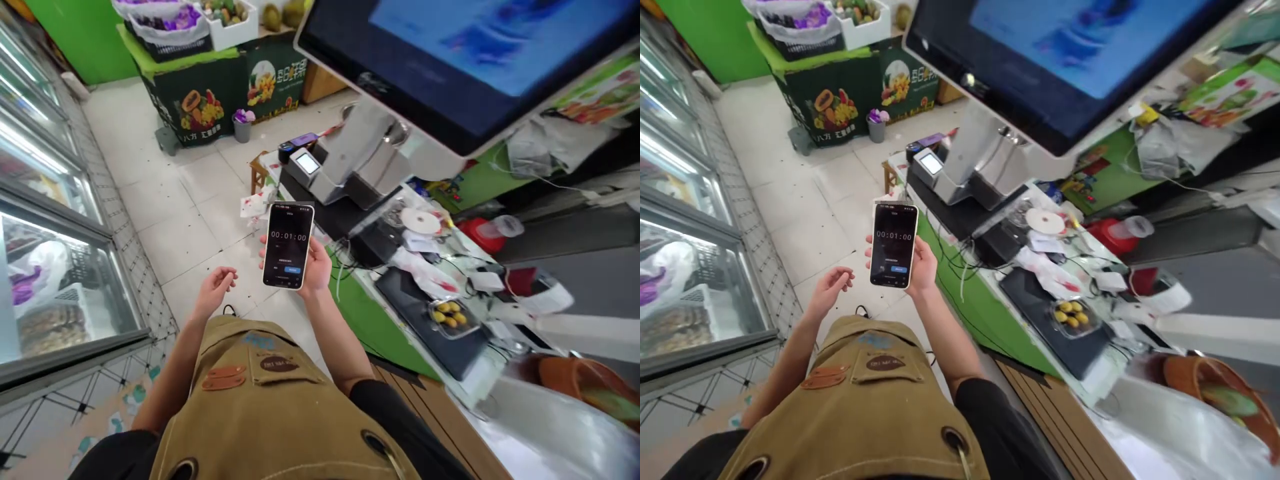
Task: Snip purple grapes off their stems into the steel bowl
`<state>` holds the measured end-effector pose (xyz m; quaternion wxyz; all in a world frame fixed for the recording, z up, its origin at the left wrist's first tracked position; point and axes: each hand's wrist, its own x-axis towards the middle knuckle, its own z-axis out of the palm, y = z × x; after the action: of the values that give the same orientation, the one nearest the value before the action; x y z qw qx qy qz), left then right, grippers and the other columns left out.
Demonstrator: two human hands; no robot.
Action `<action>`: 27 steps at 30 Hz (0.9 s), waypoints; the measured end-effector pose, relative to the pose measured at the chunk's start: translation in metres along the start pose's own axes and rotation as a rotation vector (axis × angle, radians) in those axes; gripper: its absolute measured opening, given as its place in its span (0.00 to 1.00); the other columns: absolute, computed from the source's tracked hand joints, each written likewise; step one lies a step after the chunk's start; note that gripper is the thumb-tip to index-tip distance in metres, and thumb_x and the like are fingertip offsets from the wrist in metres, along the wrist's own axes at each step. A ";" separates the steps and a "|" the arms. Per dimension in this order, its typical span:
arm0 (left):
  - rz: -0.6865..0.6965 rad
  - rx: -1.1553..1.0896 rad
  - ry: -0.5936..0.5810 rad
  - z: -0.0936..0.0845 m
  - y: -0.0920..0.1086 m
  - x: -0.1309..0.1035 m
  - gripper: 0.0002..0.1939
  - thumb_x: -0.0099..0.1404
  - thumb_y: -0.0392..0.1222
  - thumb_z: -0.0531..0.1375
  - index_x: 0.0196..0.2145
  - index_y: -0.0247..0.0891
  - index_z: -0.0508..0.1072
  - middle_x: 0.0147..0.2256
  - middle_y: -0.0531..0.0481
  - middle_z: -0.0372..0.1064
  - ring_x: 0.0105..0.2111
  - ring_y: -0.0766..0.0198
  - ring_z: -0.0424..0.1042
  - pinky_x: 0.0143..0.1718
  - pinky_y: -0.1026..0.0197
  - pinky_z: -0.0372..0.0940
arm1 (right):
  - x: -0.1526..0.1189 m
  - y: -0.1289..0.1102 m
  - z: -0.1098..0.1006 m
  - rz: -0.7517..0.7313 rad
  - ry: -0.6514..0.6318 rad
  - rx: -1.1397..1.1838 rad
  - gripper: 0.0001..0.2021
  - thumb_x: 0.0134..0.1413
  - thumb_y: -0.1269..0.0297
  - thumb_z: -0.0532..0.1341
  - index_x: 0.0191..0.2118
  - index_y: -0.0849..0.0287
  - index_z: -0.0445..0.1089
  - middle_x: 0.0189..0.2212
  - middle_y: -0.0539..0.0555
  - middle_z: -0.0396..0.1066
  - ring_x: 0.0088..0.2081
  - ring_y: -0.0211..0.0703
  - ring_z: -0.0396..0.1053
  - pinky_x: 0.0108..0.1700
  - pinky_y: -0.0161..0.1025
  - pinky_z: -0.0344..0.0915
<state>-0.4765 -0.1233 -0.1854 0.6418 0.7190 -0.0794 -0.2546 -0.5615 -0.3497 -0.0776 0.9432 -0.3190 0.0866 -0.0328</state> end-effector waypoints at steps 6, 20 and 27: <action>0.185 -0.091 0.071 -0.084 0.069 0.075 0.21 0.66 0.57 0.68 0.52 0.46 0.75 0.48 0.44 0.78 0.44 0.58 0.78 0.46 0.55 0.73 | 0.142 0.026 0.065 0.055 -0.076 -0.009 0.32 0.64 0.40 0.55 0.57 0.62 0.76 0.58 0.67 0.80 0.57 0.65 0.79 0.57 0.68 0.76; -0.080 -0.156 0.304 -0.181 0.069 0.354 0.32 0.61 0.70 0.68 0.49 0.43 0.74 0.41 0.46 0.79 0.38 0.60 0.78 0.44 0.56 0.73 | 0.475 0.009 0.061 0.190 -0.210 0.028 0.31 0.42 0.71 0.65 0.57 0.59 0.76 0.65 0.63 0.76 0.58 0.63 0.79 0.59 0.66 0.78; -0.002 -0.313 0.610 -0.237 0.134 0.524 0.34 0.55 0.68 0.74 0.45 0.37 0.77 0.37 0.48 0.79 0.34 0.65 0.78 0.40 0.60 0.73 | 0.683 -0.078 0.056 0.169 -0.158 0.078 0.30 0.49 0.69 0.64 0.62 0.55 0.71 0.55 0.60 0.83 0.53 0.61 0.82 0.62 0.69 0.75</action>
<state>0.1121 -0.1675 -0.1840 0.7381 0.6551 0.1569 -0.0377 0.1201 -0.4584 -0.0832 0.9583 -0.2750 0.0373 0.0685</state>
